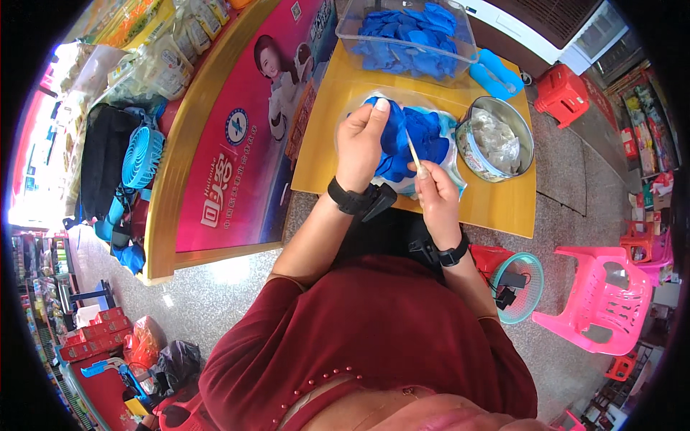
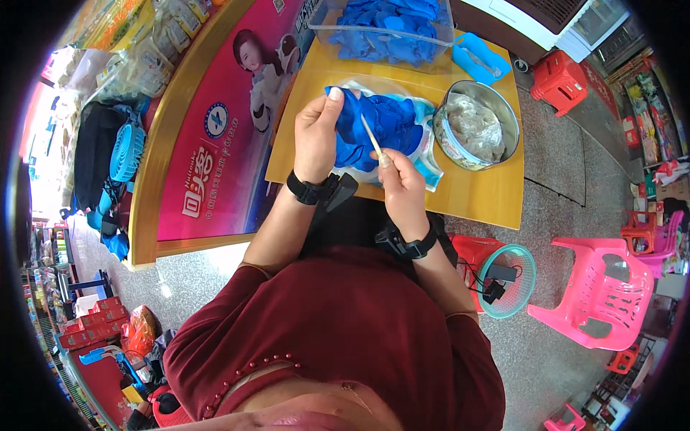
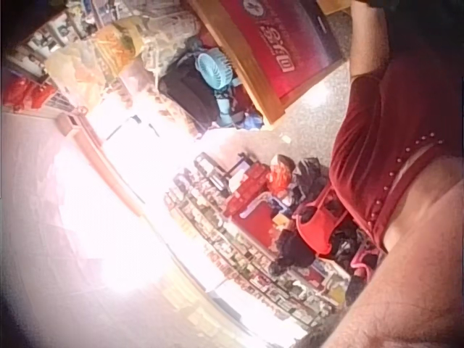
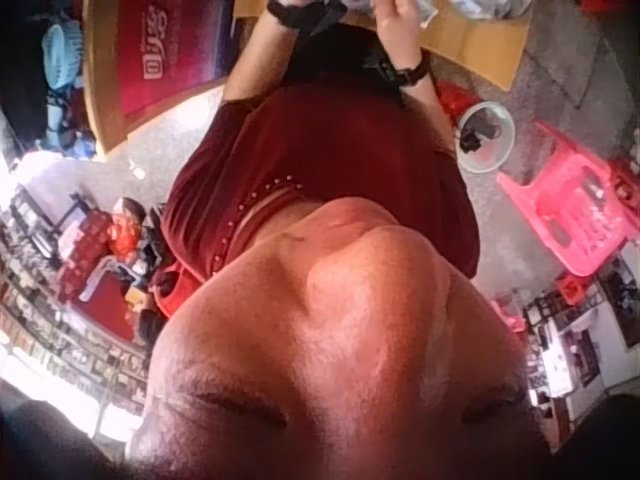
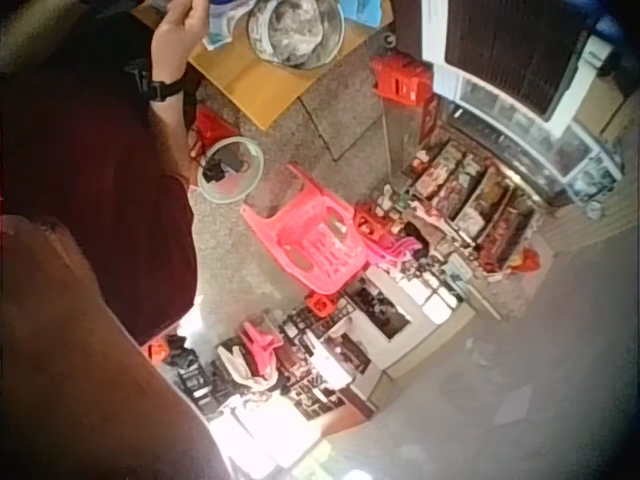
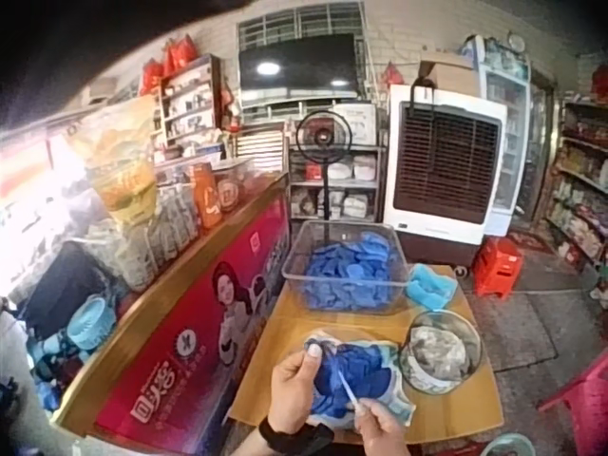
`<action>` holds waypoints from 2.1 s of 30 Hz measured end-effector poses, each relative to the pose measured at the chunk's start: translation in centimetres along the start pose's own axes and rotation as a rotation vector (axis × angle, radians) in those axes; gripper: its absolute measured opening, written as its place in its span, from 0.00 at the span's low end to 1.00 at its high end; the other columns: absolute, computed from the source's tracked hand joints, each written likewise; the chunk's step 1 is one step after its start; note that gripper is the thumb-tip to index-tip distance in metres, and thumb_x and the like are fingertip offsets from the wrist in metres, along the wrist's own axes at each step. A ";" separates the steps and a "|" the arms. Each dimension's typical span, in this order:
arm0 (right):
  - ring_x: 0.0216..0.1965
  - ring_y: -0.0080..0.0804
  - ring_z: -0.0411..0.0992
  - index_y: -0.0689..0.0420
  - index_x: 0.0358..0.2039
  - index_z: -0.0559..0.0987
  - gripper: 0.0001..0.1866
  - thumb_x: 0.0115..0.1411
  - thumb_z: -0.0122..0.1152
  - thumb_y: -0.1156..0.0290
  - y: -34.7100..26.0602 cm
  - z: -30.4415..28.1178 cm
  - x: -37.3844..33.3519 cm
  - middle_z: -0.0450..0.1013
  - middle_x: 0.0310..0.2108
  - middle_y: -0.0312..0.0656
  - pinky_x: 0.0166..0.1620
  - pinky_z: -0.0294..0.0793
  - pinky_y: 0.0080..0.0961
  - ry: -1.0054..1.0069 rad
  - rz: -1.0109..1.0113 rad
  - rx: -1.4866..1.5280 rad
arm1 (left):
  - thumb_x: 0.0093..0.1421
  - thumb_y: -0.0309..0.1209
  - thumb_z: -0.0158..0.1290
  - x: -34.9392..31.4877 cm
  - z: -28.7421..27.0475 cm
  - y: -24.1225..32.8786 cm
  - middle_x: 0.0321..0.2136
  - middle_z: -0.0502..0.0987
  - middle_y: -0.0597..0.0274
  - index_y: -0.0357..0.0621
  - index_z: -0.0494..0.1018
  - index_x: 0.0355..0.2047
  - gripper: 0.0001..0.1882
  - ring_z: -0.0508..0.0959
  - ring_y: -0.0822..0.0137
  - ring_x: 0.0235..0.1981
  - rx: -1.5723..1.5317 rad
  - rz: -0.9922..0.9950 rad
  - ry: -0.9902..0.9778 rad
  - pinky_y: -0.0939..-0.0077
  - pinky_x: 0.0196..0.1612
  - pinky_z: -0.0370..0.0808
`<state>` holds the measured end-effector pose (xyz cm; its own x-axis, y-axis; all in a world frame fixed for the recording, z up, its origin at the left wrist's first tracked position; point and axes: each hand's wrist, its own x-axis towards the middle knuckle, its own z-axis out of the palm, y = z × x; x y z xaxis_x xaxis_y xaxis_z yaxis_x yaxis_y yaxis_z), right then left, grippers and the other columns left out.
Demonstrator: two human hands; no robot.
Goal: The person repeatedly picks a blue wrapper and a white candy from a bowl, inserts a wooden stick into the wrapper, places the candy inside, and folds the wrapper to seal it. The finished items are placed into a clear container on the table.
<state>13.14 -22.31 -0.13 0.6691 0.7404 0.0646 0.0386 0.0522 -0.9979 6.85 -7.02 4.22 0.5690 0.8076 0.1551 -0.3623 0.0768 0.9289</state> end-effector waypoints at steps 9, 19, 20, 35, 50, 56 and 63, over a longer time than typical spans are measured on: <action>0.19 0.09 0.51 0.60 0.42 0.77 0.14 0.70 0.49 0.63 -0.9 0.5 -0.4 0.61 0.21 0.26 0.20 0.48 0.11 -0.104 0.178 0.365 | 0.67 0.34 0.52 -0.1 0.8 -0.9 0.24 0.75 0.74 0.40 0.77 0.31 0.11 0.69 0.84 0.23 -0.238 0.023 0.006 0.87 0.26 0.66; 0.22 0.11 0.56 0.60 0.42 0.78 0.14 0.69 0.52 0.63 -2.1 0.0 0.1 0.63 0.22 0.26 0.23 0.54 0.11 -0.089 0.151 0.210 | 0.65 0.34 0.55 -0.9 1.4 0.4 0.23 0.76 0.72 0.40 0.79 0.36 0.09 0.70 0.82 0.21 -0.136 -0.036 0.013 0.86 0.24 0.67; 0.23 0.11 0.57 0.60 0.42 0.79 0.13 0.69 0.52 0.64 -1.7 -0.3 0.3 0.64 0.22 0.26 0.24 0.55 0.11 -0.076 0.112 0.141 | 0.64 0.34 0.56 -0.8 1.5 0.9 0.23 0.76 0.72 0.40 0.79 0.35 0.09 0.71 0.82 0.21 -0.111 -0.048 0.044 0.86 0.24 0.67; 0.22 0.12 0.56 0.62 0.44 0.78 0.12 0.69 0.52 0.67 -1.1 0.5 -0.1 0.64 0.22 0.27 0.24 0.54 0.13 -0.013 0.087 0.314 | 0.64 0.33 0.56 -1.7 2.0 -1.3 0.23 0.76 0.71 0.40 0.79 0.35 0.09 0.70 0.82 0.20 -0.244 -0.108 -0.015 0.86 0.22 0.66; 0.22 0.13 0.57 0.62 0.40 0.80 0.11 0.67 0.53 0.68 -4.2 -4.7 1.7 0.63 0.21 0.27 0.25 0.55 0.13 -0.273 0.156 -0.008 | 0.67 0.36 0.50 0.2 0.3 0.6 0.40 0.77 0.63 0.38 0.79 0.40 0.14 0.73 0.72 0.44 0.068 0.238 -0.168 0.76 0.46 0.69; 0.25 0.14 0.62 0.61 0.41 0.80 0.10 0.66 0.54 0.70 -3.2 -4.3 1.7 0.67 0.23 0.28 0.28 0.62 0.14 -0.128 0.013 -0.186 | 0.70 0.33 0.43 0.6 -0.7 -0.7 0.53 0.72 0.55 0.35 0.78 0.41 0.17 0.70 0.62 0.55 0.037 0.246 -0.301 0.66 0.58 0.64; 0.25 0.15 0.63 0.61 0.43 0.80 0.10 0.66 0.55 0.70 -2.6 -3.1 1.6 0.68 0.23 0.30 0.29 0.64 0.15 -0.020 -0.104 -0.231 | 0.69 0.29 0.44 0.0 0.4 0.1 0.54 0.71 0.52 0.34 0.68 0.55 0.17 0.75 0.62 0.49 -0.157 -0.036 -0.191 0.71 0.51 0.71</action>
<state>16.43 -23.36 2.51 0.6376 0.7525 0.1648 0.2770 -0.0243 -0.9606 7.11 -7.20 4.44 0.7076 0.6784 0.1976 -0.4409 0.2055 0.8737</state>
